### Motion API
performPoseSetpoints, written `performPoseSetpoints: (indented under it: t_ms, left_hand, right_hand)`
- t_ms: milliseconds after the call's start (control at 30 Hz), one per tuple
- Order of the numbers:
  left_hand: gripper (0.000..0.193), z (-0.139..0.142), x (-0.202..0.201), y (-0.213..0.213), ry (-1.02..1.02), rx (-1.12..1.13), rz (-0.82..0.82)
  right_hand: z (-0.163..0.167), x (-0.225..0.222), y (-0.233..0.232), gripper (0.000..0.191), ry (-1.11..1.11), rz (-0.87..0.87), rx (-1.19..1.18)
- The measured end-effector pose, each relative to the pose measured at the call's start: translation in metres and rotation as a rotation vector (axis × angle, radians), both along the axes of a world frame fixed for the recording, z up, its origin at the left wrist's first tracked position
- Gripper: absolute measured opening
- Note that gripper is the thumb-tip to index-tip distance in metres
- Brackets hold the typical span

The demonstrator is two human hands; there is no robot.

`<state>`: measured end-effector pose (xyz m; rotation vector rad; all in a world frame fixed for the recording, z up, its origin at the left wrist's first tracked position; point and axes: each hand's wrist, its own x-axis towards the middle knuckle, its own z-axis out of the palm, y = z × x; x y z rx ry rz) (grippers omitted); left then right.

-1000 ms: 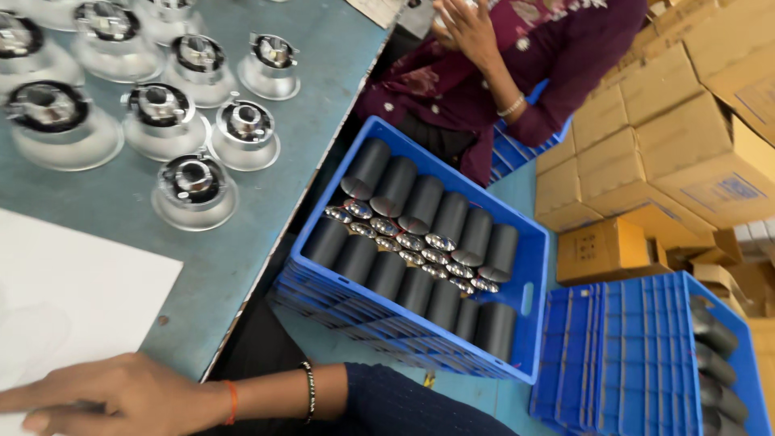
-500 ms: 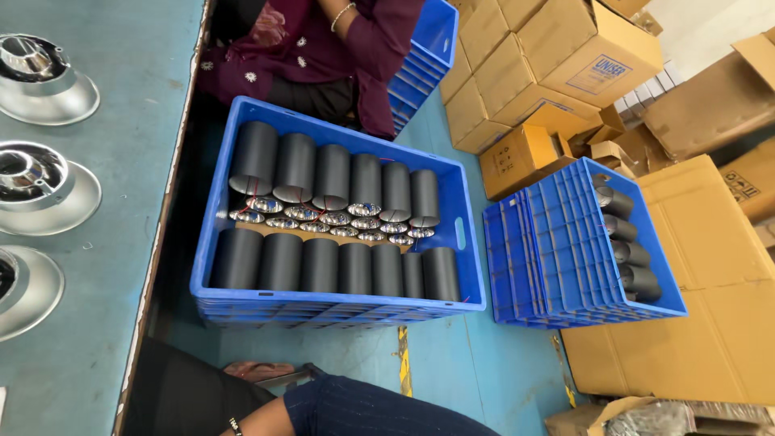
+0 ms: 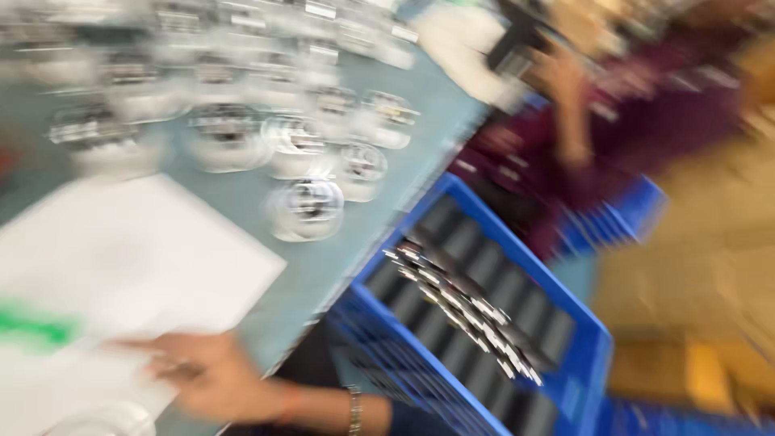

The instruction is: The person assembles small metallic light fixtures on a workbench. They use a green screwdriver to tighten components, place white circular inserts into the fixtures, and arrange the finished units in rows. Cardboard boxes and blue bins containing parts are visible nearby.

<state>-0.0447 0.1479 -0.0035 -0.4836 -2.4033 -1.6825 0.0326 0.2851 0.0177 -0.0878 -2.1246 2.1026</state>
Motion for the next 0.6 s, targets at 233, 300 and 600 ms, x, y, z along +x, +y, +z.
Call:
performPoseSetpoints:
  t_ms: [233,300,600]
  left_hand:
    - [0.1,0.025,0.033,-0.065,-0.001,0.151,-0.081]
    - [0.104,0.026,0.036,-0.065,-0.219,0.177,-0.065]
    - [0.083,0.051,0.036,-0.088,-0.221,0.065,-0.023]
  right_hand:
    - [-0.017,-0.033,0.012,0.038,0.169,-0.12,0.282]
    - [-0.012,-0.033,0.011,0.042,0.059,-0.141,0.271]
    - [0.009,0.03,0.0,0.041,0.179,-0.308,0.492]
